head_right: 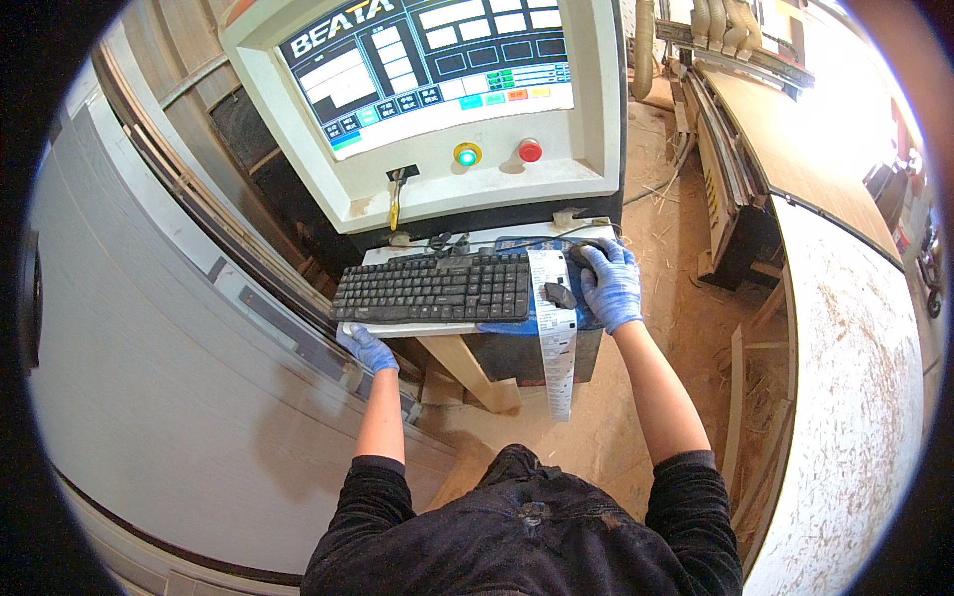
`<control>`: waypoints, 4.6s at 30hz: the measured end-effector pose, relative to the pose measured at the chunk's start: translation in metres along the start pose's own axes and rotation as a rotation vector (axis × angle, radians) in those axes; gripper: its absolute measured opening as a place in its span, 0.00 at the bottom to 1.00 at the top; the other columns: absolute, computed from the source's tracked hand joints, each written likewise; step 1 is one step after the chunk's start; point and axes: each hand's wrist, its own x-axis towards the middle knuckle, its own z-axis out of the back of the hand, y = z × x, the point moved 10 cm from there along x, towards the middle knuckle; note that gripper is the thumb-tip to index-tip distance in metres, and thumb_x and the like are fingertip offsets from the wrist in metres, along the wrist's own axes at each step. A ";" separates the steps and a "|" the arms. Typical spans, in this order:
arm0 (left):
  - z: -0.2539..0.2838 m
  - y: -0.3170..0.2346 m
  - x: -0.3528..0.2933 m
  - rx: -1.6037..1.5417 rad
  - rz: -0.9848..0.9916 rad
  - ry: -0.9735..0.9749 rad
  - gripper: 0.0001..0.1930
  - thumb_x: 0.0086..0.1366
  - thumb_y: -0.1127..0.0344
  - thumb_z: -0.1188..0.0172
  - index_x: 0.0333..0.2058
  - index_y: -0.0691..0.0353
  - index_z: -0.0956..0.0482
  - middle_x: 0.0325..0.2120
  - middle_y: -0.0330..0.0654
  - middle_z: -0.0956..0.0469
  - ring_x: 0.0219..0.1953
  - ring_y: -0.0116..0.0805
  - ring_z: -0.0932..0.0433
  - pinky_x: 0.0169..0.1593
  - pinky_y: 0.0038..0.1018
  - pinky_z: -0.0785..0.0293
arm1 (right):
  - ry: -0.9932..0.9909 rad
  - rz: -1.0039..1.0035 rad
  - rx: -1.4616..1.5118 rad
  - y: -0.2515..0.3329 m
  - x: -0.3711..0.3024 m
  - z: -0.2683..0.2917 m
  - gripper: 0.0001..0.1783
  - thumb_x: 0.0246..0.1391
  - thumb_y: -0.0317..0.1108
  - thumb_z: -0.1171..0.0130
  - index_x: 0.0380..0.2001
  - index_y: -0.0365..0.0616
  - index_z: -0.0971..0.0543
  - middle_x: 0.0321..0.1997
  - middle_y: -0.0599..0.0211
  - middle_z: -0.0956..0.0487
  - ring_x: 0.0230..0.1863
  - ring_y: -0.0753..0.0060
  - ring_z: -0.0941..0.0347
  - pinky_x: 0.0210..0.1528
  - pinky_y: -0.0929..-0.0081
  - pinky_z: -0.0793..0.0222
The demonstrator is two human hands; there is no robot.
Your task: The person walks through a woodworking shop, adjusts a tool on a CNC machine, and operates the control panel using a keyboard and mouse. They then place a large sheet of material onto the machine bed.
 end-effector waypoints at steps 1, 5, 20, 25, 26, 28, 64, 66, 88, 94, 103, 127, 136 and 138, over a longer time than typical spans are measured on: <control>0.000 0.000 0.000 0.009 -0.006 -0.001 0.30 0.71 0.45 0.50 0.58 0.66 0.37 0.53 0.50 0.32 0.51 0.40 0.31 0.57 0.35 0.32 | -0.003 0.000 0.001 0.000 0.000 0.000 0.22 0.43 0.30 0.37 0.46 0.54 0.19 0.55 0.57 0.25 0.55 0.46 0.31 0.58 0.55 0.33; 0.000 0.001 0.000 0.018 -0.005 -0.006 0.30 0.71 0.44 0.51 0.58 0.66 0.37 0.53 0.50 0.32 0.51 0.40 0.31 0.57 0.35 0.32 | -0.007 0.006 0.012 -0.001 0.000 0.000 0.22 0.43 0.30 0.37 0.46 0.54 0.19 0.55 0.56 0.25 0.55 0.46 0.31 0.59 0.55 0.34; -0.001 -0.004 -0.001 0.028 -0.036 -0.007 0.33 0.70 0.40 0.51 0.57 0.66 0.38 0.51 0.51 0.31 0.49 0.40 0.31 0.56 0.35 0.32 | 0.008 -0.011 -0.002 0.001 0.000 0.001 0.22 0.43 0.30 0.37 0.46 0.54 0.19 0.55 0.57 0.25 0.55 0.46 0.31 0.59 0.56 0.34; 0.001 0.000 0.001 0.029 -0.039 -0.004 0.34 0.70 0.39 0.51 0.57 0.66 0.38 0.51 0.50 0.32 0.50 0.40 0.32 0.56 0.35 0.33 | 0.004 -0.009 -0.003 -0.001 0.000 -0.001 0.21 0.43 0.30 0.37 0.46 0.53 0.19 0.55 0.57 0.25 0.55 0.46 0.31 0.59 0.56 0.34; 0.001 0.000 0.002 0.033 -0.050 -0.004 0.34 0.70 0.39 0.51 0.57 0.66 0.37 0.51 0.50 0.32 0.50 0.40 0.32 0.57 0.35 0.33 | 0.005 -0.011 0.000 -0.001 0.000 -0.002 0.21 0.44 0.30 0.37 0.46 0.53 0.19 0.55 0.57 0.25 0.56 0.46 0.31 0.60 0.56 0.34; 0.001 0.002 0.002 0.035 -0.060 -0.004 0.34 0.70 0.39 0.51 0.57 0.66 0.37 0.51 0.50 0.32 0.50 0.40 0.32 0.57 0.35 0.33 | 0.001 -0.011 -0.004 -0.002 -0.001 -0.002 0.21 0.44 0.30 0.37 0.46 0.53 0.19 0.55 0.57 0.25 0.55 0.46 0.31 0.60 0.56 0.34; 0.000 -0.007 0.004 0.085 -0.065 0.009 0.30 0.73 0.44 0.56 0.57 0.68 0.37 0.54 0.54 0.31 0.51 0.44 0.29 0.57 0.38 0.30 | -0.044 0.028 0.049 0.006 0.003 0.009 0.17 0.43 0.31 0.39 0.41 0.53 0.19 0.50 0.59 0.24 0.51 0.48 0.29 0.55 0.55 0.31; 0.004 0.002 0.010 0.064 -0.069 0.014 0.31 0.72 0.43 0.55 0.57 0.69 0.36 0.54 0.55 0.31 0.51 0.44 0.29 0.57 0.38 0.30 | -0.043 0.037 0.065 0.008 0.004 0.009 0.17 0.44 0.31 0.39 0.41 0.53 0.19 0.50 0.59 0.24 0.52 0.48 0.29 0.56 0.55 0.32; 0.000 -0.005 0.000 0.042 0.012 0.031 0.28 0.73 0.48 0.54 0.61 0.65 0.40 0.56 0.52 0.33 0.53 0.43 0.31 0.59 0.38 0.33 | -0.004 0.028 0.042 0.002 0.002 0.001 0.20 0.43 0.30 0.39 0.44 0.54 0.19 0.52 0.59 0.25 0.52 0.47 0.30 0.56 0.56 0.31; 0.000 -0.002 0.000 0.050 0.035 0.028 0.29 0.73 0.46 0.53 0.60 0.65 0.40 0.56 0.51 0.33 0.53 0.42 0.32 0.60 0.37 0.35 | -0.013 0.031 0.062 0.005 0.002 0.005 0.20 0.43 0.29 0.39 0.44 0.54 0.19 0.52 0.59 0.24 0.52 0.47 0.29 0.55 0.56 0.31; 0.000 0.003 -0.001 0.049 0.084 0.020 0.29 0.73 0.48 0.54 0.62 0.65 0.42 0.58 0.52 0.34 0.54 0.42 0.32 0.60 0.37 0.34 | 0.012 0.000 0.022 0.003 0.002 0.004 0.20 0.44 0.30 0.38 0.45 0.55 0.19 0.53 0.58 0.25 0.53 0.47 0.30 0.57 0.55 0.32; 0.002 0.005 0.003 0.060 0.019 0.019 0.29 0.73 0.45 0.54 0.59 0.66 0.39 0.55 0.52 0.33 0.53 0.43 0.31 0.59 0.37 0.34 | 0.004 0.011 0.036 0.001 0.001 0.001 0.20 0.44 0.30 0.39 0.44 0.55 0.19 0.53 0.58 0.25 0.53 0.47 0.30 0.57 0.55 0.32; 0.000 0.004 0.002 0.047 0.031 0.027 0.29 0.73 0.45 0.54 0.59 0.65 0.39 0.54 0.52 0.32 0.52 0.43 0.31 0.59 0.37 0.34 | -0.005 0.018 0.030 0.000 0.000 0.001 0.20 0.45 0.30 0.39 0.45 0.54 0.19 0.53 0.58 0.25 0.53 0.47 0.30 0.56 0.54 0.33; 0.001 0.003 0.001 0.057 0.029 0.028 0.29 0.73 0.45 0.54 0.59 0.65 0.39 0.54 0.52 0.32 0.53 0.43 0.31 0.59 0.37 0.34 | 0.001 0.007 0.022 0.000 0.000 0.001 0.20 0.45 0.30 0.39 0.45 0.54 0.19 0.53 0.58 0.25 0.53 0.47 0.30 0.56 0.54 0.33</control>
